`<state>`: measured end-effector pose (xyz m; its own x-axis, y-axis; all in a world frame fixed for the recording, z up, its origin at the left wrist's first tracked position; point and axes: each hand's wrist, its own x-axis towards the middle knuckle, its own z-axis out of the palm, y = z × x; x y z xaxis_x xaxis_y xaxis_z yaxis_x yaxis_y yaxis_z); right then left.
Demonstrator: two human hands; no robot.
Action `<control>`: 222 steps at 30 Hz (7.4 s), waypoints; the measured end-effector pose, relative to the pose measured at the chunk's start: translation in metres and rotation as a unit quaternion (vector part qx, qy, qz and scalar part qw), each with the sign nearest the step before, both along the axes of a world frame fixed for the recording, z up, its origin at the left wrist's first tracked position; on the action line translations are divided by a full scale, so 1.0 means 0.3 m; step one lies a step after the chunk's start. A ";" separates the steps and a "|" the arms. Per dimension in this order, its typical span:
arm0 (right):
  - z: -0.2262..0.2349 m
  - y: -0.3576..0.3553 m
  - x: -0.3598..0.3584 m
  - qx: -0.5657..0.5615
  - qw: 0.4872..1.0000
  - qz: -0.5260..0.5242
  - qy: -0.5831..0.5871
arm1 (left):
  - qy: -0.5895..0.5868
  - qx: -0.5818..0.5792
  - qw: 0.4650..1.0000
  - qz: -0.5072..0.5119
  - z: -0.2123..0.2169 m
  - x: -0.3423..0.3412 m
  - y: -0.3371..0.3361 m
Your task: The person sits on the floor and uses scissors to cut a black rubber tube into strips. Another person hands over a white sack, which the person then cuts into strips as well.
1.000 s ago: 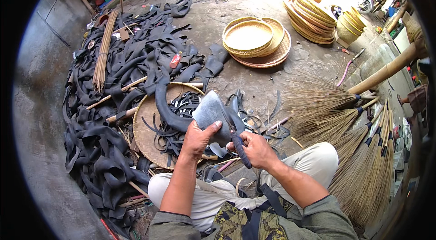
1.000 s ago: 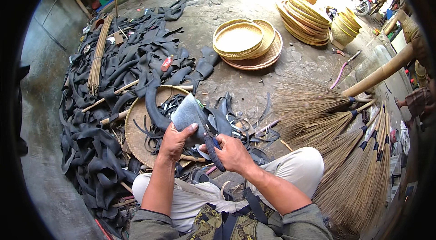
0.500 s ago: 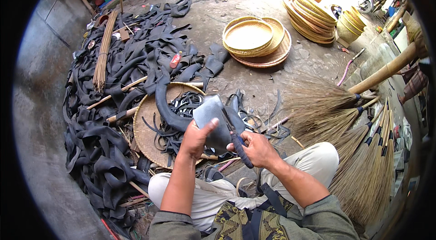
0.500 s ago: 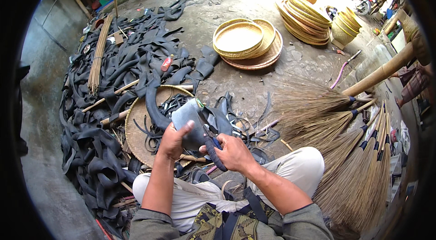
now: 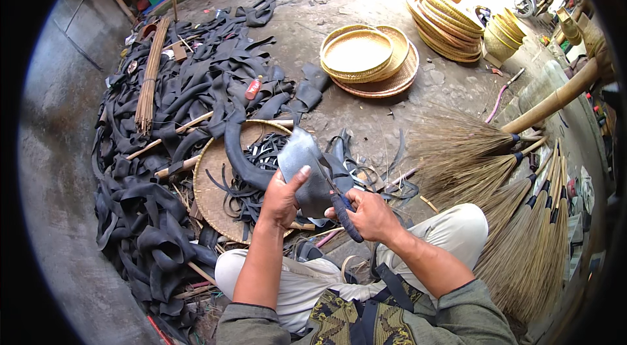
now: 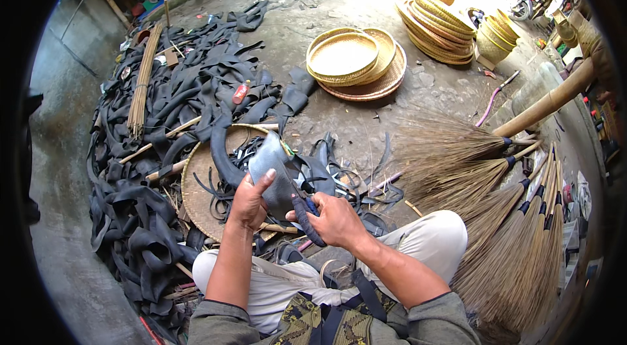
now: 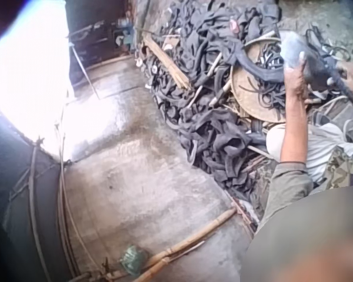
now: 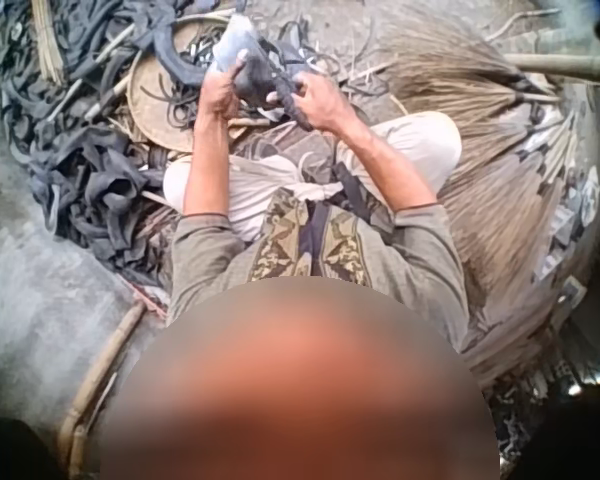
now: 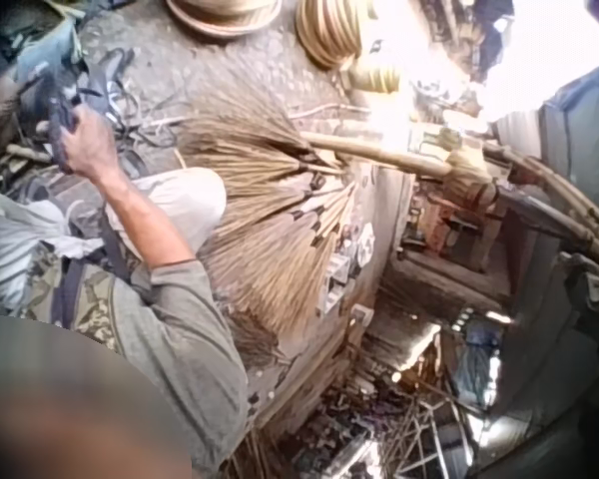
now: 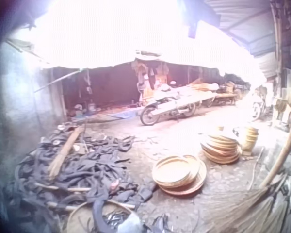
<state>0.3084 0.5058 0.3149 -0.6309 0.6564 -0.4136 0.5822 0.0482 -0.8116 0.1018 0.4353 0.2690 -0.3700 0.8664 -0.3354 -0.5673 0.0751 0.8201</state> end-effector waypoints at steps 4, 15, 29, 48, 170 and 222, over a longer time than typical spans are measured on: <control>-0.006 -0.013 -0.012 0.006 1.000 -0.004 -0.008 | 0.016 0.013 0.999 0.038 0.004 -0.010 -0.001; -0.024 -0.008 -0.004 0.084 0.996 -0.011 -0.003 | -0.046 0.037 0.998 0.033 -0.009 0.014 0.009; -0.064 -0.010 -0.004 0.151 0.988 -0.004 -0.039 | 0.005 0.006 0.999 0.037 -0.013 0.027 0.007; -0.100 -0.027 0.003 0.162 0.986 0.037 -0.008 | 0.069 0.026 0.997 0.038 -0.051 -0.013 0.004; -0.090 -0.048 -0.018 0.072 0.997 0.005 0.030 | 0.012 -0.012 1.000 -0.006 -0.007 0.007 -0.015; -0.043 -0.019 0.002 0.036 0.999 -0.002 0.026 | -0.117 0.021 0.992 -0.046 0.010 -0.009 0.009</control>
<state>0.3089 0.5002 0.3020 -0.6480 0.6856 -0.3317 0.5395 0.1058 -0.8353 0.0991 0.4380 0.2721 -0.2053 0.9078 -0.3658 -0.7354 0.1035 0.6696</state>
